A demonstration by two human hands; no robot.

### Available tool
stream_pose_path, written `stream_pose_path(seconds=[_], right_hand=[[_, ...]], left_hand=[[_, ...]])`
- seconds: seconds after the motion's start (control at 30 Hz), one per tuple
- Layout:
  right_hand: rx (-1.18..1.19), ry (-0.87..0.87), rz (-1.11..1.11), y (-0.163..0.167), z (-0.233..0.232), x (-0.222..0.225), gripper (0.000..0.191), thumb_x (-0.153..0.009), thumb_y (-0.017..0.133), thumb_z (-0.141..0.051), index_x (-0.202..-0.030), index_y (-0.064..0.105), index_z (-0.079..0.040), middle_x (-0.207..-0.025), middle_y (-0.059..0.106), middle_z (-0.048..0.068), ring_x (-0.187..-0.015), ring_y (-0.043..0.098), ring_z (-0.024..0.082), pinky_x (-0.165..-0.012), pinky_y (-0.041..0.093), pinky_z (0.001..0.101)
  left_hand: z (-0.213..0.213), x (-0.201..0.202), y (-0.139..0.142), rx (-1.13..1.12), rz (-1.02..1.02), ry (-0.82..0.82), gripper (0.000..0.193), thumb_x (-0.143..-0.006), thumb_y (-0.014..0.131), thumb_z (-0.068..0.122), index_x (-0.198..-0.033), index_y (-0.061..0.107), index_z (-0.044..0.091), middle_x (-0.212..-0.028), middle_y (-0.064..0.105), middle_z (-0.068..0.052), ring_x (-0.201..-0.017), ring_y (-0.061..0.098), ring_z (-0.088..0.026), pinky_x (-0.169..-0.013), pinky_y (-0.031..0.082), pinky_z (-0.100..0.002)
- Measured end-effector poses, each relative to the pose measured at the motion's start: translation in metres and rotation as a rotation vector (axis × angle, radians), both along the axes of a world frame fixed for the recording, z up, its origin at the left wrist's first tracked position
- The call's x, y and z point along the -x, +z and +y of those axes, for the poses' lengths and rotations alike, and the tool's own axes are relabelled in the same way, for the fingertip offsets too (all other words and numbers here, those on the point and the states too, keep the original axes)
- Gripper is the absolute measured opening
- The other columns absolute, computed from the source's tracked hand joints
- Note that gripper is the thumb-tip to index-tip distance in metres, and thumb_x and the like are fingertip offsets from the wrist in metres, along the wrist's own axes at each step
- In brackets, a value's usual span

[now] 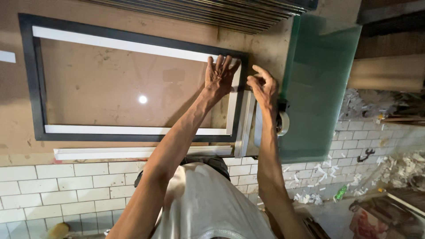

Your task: The person fits white mat board strips around the inside edge of a black picture frame lying on a workbench, aligning each strip along the frame sides. They press a glass sheet into the frame, reposition the mat strips, and use a tape dispenser at the bench while securing the frame assembly.

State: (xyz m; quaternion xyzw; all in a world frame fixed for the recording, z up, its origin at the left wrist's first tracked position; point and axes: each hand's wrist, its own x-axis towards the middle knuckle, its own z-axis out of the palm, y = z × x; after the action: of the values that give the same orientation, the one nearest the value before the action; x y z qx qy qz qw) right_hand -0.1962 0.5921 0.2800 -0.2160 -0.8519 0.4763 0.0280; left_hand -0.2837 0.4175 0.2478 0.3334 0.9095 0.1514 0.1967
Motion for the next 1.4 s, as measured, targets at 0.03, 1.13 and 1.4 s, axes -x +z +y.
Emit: stream_pose_path(seconds=[0.03,1.13,1.4], right_hand=[[0.050,0.013,0.010,-0.004,-0.001,-0.002,0.041,-0.093,0.073,-0.007,-0.134,0.068,-0.005,-0.096,0.076,0.009,-0.083,0.074,0.015,-0.074,0.060,0.0272],[0.004,-0.067,0.411,0.042,-0.028,0.016,0.054,-0.095,0.085,-0.012,-0.141,0.056,-0.009,-0.121,0.065,0.011,-0.097,0.073,0.018,-0.077,0.068,0.0318],[0.174,-0.554,0.445,0.106,-0.054,-0.254,0.038,-0.102,0.078,-0.004,-0.136,0.064,0.005,-0.109,0.072,0.008,-0.093,0.067,0.012,-0.083,0.058,0.0242]], left_hand=[[-0.001,0.000,0.001,-0.005,0.031,0.001,0.113,-0.065,0.088,0.056,-0.157,0.030,0.025,-0.152,0.041,-0.011,-0.142,0.034,-0.036,-0.112,0.025,-0.065],[-0.023,-0.025,0.010,-0.192,0.220,-0.021,0.108,-0.077,0.080,0.057,-0.159,0.026,0.014,-0.143,0.052,-0.015,-0.133,0.045,-0.035,-0.113,0.026,-0.062],[-0.078,-0.103,-0.010,-0.346,0.076,-0.703,0.056,-0.099,0.063,0.043,-0.149,0.047,0.023,-0.154,0.047,-0.011,-0.145,0.038,-0.032,-0.122,0.017,-0.060]])
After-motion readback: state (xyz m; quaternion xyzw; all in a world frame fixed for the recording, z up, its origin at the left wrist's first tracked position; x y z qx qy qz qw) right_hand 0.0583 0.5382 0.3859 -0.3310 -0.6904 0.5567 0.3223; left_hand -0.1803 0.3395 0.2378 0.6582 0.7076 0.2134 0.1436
